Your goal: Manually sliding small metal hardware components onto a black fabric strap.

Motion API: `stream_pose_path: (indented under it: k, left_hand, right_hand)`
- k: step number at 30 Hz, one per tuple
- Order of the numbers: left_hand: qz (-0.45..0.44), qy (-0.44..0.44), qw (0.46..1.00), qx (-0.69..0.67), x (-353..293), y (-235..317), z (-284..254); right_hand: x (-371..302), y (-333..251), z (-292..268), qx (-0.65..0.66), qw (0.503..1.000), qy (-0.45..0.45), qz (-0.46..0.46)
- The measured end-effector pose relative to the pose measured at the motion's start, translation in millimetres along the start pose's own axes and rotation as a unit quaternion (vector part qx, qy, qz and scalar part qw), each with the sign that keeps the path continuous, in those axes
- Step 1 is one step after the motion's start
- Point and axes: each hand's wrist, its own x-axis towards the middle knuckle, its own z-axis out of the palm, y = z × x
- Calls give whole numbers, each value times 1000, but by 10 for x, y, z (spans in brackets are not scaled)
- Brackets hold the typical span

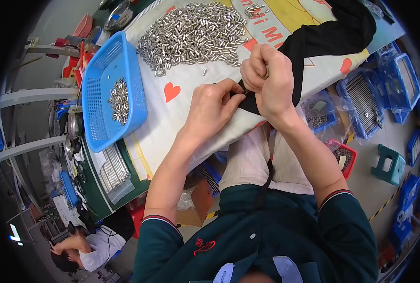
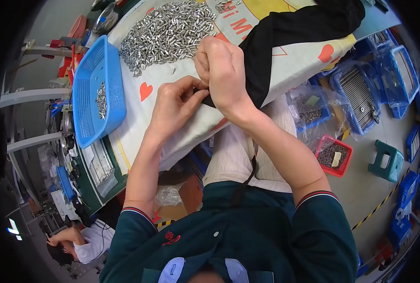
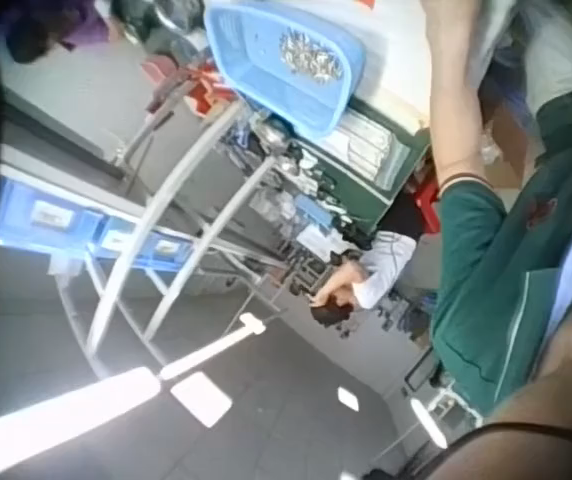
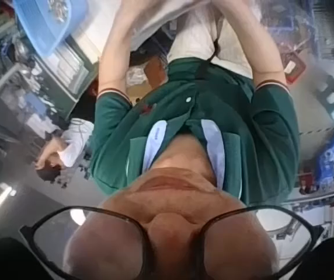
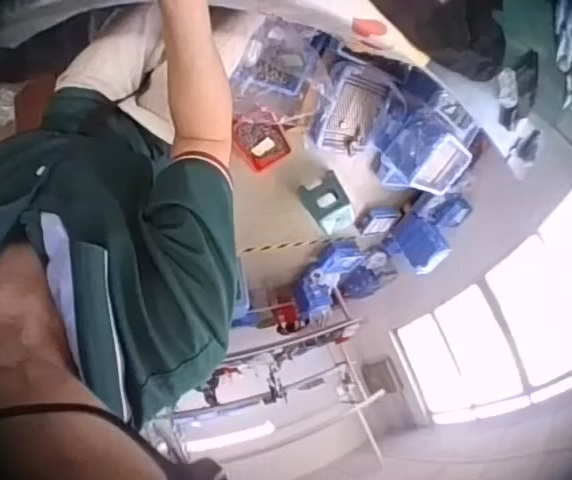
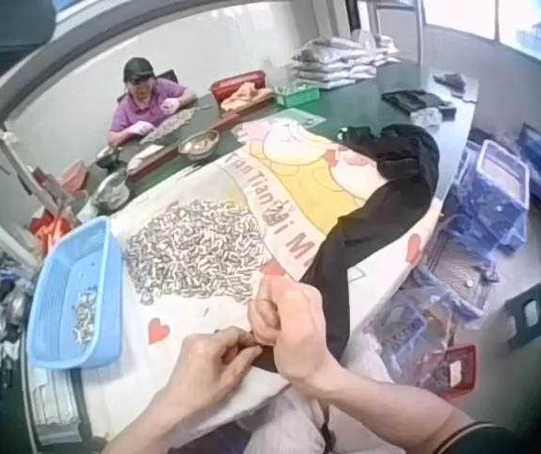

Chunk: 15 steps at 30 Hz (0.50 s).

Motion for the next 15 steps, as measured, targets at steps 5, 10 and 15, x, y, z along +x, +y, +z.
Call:
stream_pose_path:
  k: [5, 10, 15]
  left_hand:
    - [-82, 56, 949, -299, 62, -27, -121]
    - [-159, 2, 708, -688, 31, -254, -269]
    - [-168, 5, 699, -695, 45, -300, -272]
  right_hand:
    - [20, -13, -23, 28, 1000, 4, 11]
    - [6, 5, 5, 35, 999, 3, 26]
    - [0, -5, 0, 57, 998, 9, 23]
